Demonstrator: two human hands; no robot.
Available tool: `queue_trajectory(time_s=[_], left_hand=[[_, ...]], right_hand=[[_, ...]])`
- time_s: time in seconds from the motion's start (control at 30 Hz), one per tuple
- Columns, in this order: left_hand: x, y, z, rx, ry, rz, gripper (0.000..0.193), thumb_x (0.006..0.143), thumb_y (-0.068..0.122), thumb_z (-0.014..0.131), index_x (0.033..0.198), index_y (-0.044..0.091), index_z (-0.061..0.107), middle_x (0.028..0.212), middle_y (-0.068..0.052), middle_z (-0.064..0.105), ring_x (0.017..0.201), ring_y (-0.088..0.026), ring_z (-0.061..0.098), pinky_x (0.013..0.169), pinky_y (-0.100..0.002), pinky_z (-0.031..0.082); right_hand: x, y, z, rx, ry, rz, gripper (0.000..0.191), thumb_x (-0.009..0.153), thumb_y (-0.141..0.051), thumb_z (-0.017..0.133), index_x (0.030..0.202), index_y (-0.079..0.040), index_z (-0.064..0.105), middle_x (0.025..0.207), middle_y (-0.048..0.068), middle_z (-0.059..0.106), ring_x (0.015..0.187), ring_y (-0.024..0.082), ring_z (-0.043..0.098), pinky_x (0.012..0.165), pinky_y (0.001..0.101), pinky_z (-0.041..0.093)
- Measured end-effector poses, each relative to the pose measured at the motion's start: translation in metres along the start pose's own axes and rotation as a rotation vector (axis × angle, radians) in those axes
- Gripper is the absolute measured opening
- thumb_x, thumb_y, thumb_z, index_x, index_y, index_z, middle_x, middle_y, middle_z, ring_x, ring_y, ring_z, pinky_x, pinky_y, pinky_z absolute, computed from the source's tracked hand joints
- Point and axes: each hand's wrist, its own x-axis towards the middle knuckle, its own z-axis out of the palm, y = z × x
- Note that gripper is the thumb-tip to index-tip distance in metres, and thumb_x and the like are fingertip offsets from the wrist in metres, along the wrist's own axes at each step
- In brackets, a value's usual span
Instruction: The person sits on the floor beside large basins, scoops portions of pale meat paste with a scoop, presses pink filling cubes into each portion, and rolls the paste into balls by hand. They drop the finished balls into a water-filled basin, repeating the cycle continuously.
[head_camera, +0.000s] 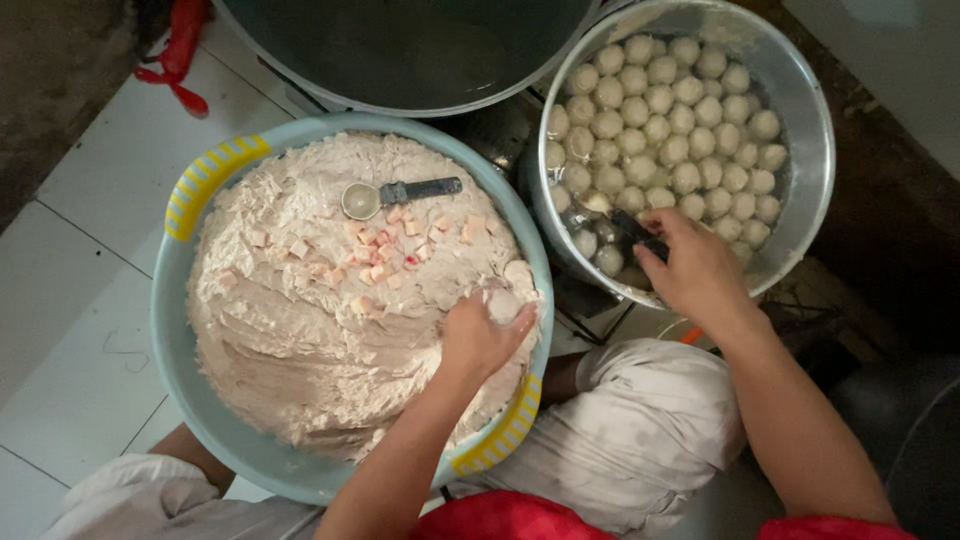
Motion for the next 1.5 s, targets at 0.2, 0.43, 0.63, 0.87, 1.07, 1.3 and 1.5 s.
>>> queue_trajectory(time_s=[0.2,0.43,0.63,0.87,1.07,1.3,1.5], left_hand=[[0.002,0.017,0.014,-0.092,0.1,0.114,0.037,0.083,0.041,0.08,0.086,0.005,0.072,0.078,-0.022,0.073,0.081,-0.044,0.067,0.078,-0.049,0.055],[0.008,0.019,0.029,-0.204,0.262,0.194,0.028,0.084,0.03,0.082,0.087,0.005,0.071,0.072,-0.018,0.07,0.066,-0.038,0.07,0.065,-0.044,0.058],[0.005,0.018,0.036,-0.358,0.235,0.209,0.025,0.081,0.027,0.081,0.085,0.006,0.069,0.077,-0.016,0.072,0.07,-0.035,0.074,0.063,-0.042,0.059],[0.011,0.019,0.034,-0.112,0.122,0.108,0.032,0.065,0.027,0.086,0.083,0.004,0.072,0.073,-0.019,0.07,0.072,-0.04,0.07,0.065,-0.048,0.056],[-0.002,0.016,0.025,0.151,0.227,0.086,0.044,0.07,0.043,0.088,0.081,0.002,0.076,0.075,-0.028,0.068,0.071,-0.046,0.065,0.066,-0.052,0.056],[0.001,-0.002,0.033,-0.125,0.245,0.212,0.024,0.085,0.031,0.077,0.081,0.007,0.075,0.079,-0.02,0.072,0.076,-0.041,0.07,0.07,-0.05,0.057],[-0.002,0.002,0.044,-0.241,0.28,0.204,0.025,0.086,0.025,0.081,0.082,0.005,0.066,0.068,-0.018,0.067,0.065,-0.038,0.07,0.061,-0.045,0.056]], right_hand=[[-0.01,-0.005,-0.015,0.08,0.003,0.097,0.039,0.09,-0.017,0.073,0.127,-0.007,0.065,0.112,0.016,0.073,0.082,0.029,0.071,0.072,0.0395,0.054],[-0.044,-0.013,-0.005,0.637,-0.226,0.258,0.03,0.097,-0.015,0.064,0.124,-0.002,0.06,0.089,0.011,0.068,0.067,0.012,0.062,0.058,0.0312,0.049],[-0.071,-0.03,0.011,0.292,-0.195,-0.148,0.039,0.095,-0.011,0.065,0.133,-0.006,0.06,0.1,0.006,0.072,0.081,0.006,0.066,0.066,0.0238,0.051],[-0.063,-0.027,0.014,0.722,-0.555,0.3,0.043,0.093,-0.014,0.061,0.136,-0.01,0.06,0.09,0.001,0.072,0.06,0.007,0.054,0.054,0.0263,0.048],[-0.041,-0.013,-0.015,0.249,-0.245,0.209,0.045,0.094,-0.015,0.066,0.138,-0.01,0.065,0.095,0.009,0.076,0.066,0.016,0.063,0.06,0.0316,0.051],[-0.022,-0.018,-0.021,0.038,0.038,-0.094,0.04,0.097,-0.012,0.067,0.136,-0.004,0.067,0.118,0.019,0.072,0.092,0.032,0.071,0.077,0.0373,0.054],[-0.061,-0.031,-0.005,0.348,-0.242,0.162,0.048,0.095,-0.015,0.065,0.143,-0.011,0.061,0.112,0.016,0.075,0.09,0.031,0.072,0.078,0.0379,0.056]])
